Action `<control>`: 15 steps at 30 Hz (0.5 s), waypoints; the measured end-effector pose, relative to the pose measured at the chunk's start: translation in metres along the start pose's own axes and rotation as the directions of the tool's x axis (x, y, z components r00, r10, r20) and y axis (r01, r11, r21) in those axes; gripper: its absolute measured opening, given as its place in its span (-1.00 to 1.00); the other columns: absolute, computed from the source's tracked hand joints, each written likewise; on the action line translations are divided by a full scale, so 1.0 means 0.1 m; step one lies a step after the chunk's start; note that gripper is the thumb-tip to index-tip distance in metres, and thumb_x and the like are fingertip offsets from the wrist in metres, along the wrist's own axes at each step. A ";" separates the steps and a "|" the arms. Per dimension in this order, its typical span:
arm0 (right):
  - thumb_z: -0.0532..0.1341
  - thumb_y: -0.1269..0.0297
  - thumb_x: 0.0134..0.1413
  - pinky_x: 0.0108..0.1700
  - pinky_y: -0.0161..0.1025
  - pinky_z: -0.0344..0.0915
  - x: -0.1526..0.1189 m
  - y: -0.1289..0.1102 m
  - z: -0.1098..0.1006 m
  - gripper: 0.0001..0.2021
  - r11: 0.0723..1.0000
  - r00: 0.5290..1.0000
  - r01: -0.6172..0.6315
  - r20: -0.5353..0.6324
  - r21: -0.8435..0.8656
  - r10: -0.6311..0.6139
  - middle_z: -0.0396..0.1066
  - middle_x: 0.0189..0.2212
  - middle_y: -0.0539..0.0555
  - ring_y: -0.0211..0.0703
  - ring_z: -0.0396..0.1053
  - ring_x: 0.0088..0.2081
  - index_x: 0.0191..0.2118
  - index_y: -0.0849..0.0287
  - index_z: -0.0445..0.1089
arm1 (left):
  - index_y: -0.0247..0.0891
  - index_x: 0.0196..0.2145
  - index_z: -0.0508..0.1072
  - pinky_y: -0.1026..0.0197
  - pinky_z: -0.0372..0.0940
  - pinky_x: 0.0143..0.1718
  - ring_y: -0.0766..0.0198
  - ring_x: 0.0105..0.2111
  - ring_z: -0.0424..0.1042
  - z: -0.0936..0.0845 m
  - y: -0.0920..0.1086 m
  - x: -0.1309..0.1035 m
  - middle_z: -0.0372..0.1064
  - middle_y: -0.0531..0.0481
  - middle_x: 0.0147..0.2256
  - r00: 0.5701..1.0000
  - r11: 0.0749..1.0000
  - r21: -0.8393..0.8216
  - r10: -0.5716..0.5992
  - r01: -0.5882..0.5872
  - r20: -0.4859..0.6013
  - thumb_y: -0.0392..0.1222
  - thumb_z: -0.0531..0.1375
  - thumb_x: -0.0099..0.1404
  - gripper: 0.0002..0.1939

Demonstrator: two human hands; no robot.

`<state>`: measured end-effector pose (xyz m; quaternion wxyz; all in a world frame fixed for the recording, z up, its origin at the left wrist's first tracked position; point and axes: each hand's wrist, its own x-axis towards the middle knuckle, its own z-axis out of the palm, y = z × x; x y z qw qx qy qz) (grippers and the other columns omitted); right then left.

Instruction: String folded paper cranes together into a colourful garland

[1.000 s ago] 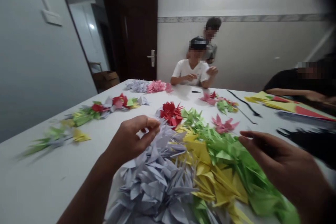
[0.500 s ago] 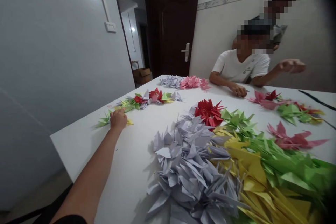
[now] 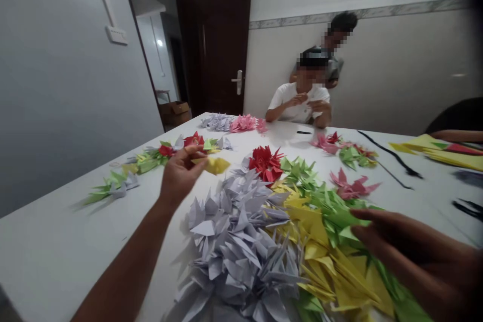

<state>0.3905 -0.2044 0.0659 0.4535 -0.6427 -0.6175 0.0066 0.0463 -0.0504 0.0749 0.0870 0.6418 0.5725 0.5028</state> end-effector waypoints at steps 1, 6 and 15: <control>0.28 0.00 -0.02 -0.51 -0.44 0.43 -0.01 -0.07 0.00 -0.69 0.999 0.998 0.035 0.057 0.024 -0.036 0.56 -0.39 0.06 -0.14 0.51 -0.46 -0.22 0.06 0.56 | -0.27 0.00 0.39 0.30 0.42 -0.21 0.28 -0.25 0.51 0.11 0.23 -0.11 0.50 0.00 -0.23 0.998 0.995 -0.085 0.054 -0.051 0.028 -0.09 0.23 0.20 -0.58; 0.23 0.13 0.10 -0.49 -0.40 0.40 -0.06 -0.33 0.03 -0.77 0.980 0.988 0.122 0.075 0.156 -0.135 0.52 -0.41 0.06 -0.23 0.45 -0.50 -0.19 0.10 0.52 | -0.26 -0.12 0.47 0.38 0.43 -0.34 0.39 -0.42 0.49 0.37 0.97 -0.59 0.48 0.05 -0.37 0.933 0.851 -0.433 0.356 -0.298 0.058 -0.25 0.27 0.17 -0.71; 0.27 0.25 0.04 -0.60 -0.43 0.19 -0.12 -0.54 0.11 -0.89 0.937 0.990 0.077 0.085 0.342 -0.112 0.31 -0.59 -0.08 -0.34 0.22 -0.60 -0.28 0.09 0.47 | -0.31 -0.21 0.47 0.40 0.46 -0.40 0.38 -0.44 0.51 0.35 0.98 -0.86 0.51 -0.01 -0.34 0.885 0.814 -0.511 0.423 -0.277 0.193 -0.36 0.26 0.16 -0.79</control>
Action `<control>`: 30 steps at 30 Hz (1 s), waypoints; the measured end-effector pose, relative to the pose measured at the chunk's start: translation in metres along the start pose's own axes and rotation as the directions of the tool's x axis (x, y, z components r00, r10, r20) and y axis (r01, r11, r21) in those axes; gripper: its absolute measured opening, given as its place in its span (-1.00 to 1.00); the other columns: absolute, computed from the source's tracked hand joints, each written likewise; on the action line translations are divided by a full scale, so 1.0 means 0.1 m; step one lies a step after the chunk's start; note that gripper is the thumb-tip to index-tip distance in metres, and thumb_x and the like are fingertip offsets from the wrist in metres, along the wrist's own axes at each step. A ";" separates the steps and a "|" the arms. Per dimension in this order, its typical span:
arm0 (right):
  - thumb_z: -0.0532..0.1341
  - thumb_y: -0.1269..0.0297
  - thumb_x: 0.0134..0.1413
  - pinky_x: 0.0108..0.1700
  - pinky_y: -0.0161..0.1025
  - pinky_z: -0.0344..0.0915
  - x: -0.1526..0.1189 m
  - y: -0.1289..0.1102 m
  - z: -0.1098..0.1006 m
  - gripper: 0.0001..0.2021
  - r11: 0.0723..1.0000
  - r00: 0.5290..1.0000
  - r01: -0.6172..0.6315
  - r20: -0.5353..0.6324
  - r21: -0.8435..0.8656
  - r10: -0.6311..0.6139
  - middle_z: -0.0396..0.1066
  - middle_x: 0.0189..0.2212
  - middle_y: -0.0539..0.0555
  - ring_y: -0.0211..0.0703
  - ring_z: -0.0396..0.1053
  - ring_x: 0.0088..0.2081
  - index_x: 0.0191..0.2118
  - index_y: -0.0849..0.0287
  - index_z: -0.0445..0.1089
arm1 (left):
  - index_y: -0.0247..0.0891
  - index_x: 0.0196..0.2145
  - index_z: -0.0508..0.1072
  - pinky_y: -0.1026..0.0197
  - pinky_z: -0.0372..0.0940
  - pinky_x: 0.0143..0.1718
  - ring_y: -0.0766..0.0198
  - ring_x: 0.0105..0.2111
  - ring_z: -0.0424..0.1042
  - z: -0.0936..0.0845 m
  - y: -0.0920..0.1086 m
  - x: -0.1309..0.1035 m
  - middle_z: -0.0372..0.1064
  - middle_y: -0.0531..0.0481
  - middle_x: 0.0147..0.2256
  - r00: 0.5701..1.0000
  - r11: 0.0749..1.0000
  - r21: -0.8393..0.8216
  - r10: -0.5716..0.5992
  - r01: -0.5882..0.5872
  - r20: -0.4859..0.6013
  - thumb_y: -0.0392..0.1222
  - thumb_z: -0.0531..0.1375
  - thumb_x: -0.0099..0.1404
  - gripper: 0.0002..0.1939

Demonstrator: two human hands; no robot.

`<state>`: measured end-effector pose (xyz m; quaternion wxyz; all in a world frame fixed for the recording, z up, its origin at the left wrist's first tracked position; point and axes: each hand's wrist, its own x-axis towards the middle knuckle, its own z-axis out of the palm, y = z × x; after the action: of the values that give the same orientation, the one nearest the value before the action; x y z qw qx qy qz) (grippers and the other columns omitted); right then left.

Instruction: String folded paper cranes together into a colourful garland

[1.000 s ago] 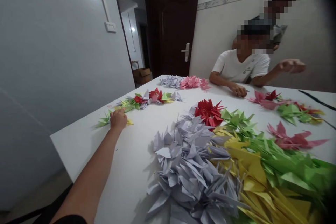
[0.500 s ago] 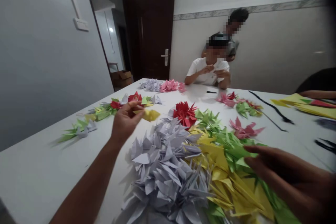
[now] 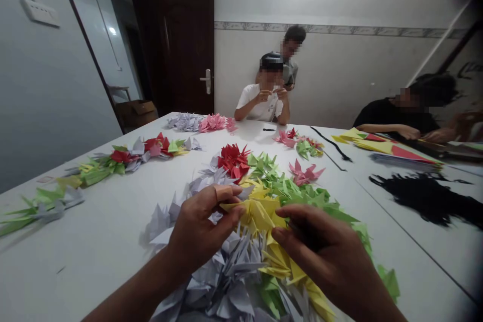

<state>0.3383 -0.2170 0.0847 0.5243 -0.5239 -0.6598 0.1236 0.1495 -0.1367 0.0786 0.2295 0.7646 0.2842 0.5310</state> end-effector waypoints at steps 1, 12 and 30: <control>0.28 0.26 0.03 -0.61 -0.43 0.17 0.00 -0.01 0.00 -0.90 1.000 1.000 -0.003 0.006 0.021 0.003 0.28 -0.61 -0.09 -0.35 0.20 -0.61 -0.29 0.09 0.47 | -0.30 -0.20 0.47 0.39 0.46 -0.39 0.38 -0.44 0.52 0.01 -0.01 -0.01 0.51 -0.02 -0.32 1.000 1.000 -0.002 -0.004 0.004 0.010 -0.36 0.26 0.16 -0.80; 0.21 0.35 0.07 -0.54 -0.42 0.22 0.06 -0.08 -0.01 -0.91 0.998 0.998 0.057 0.041 -0.039 -0.056 0.40 -0.59 -0.04 -0.35 0.27 -0.60 -0.42 0.18 0.43 | -0.14 -0.25 0.46 0.45 0.45 -0.39 0.42 -0.43 0.52 0.03 -0.03 -0.08 0.51 0.11 -0.32 0.998 0.999 0.007 0.052 -0.052 -0.024 -0.39 0.27 0.13 -0.77; 0.32 -0.03 -0.01 -0.63 -0.35 -0.06 0.59 0.59 -1.27 -0.60 0.837 0.844 -0.069 -0.415 0.543 0.339 -0.03 -0.63 -0.13 -0.48 -0.02 -0.63 -0.58 0.20 0.33 | -0.18 -0.25 0.49 0.42 0.41 -0.58 0.41 -0.59 0.44 -0.06 -0.06 -0.05 0.46 0.09 -0.42 0.999 1.000 -0.010 0.017 -0.017 -0.033 -0.38 0.24 0.14 -0.79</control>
<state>0.4818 -0.1927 0.1289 0.7775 -0.4504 -0.3847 0.2114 0.1416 -0.1352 0.0734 0.2242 0.7569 0.2789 0.5469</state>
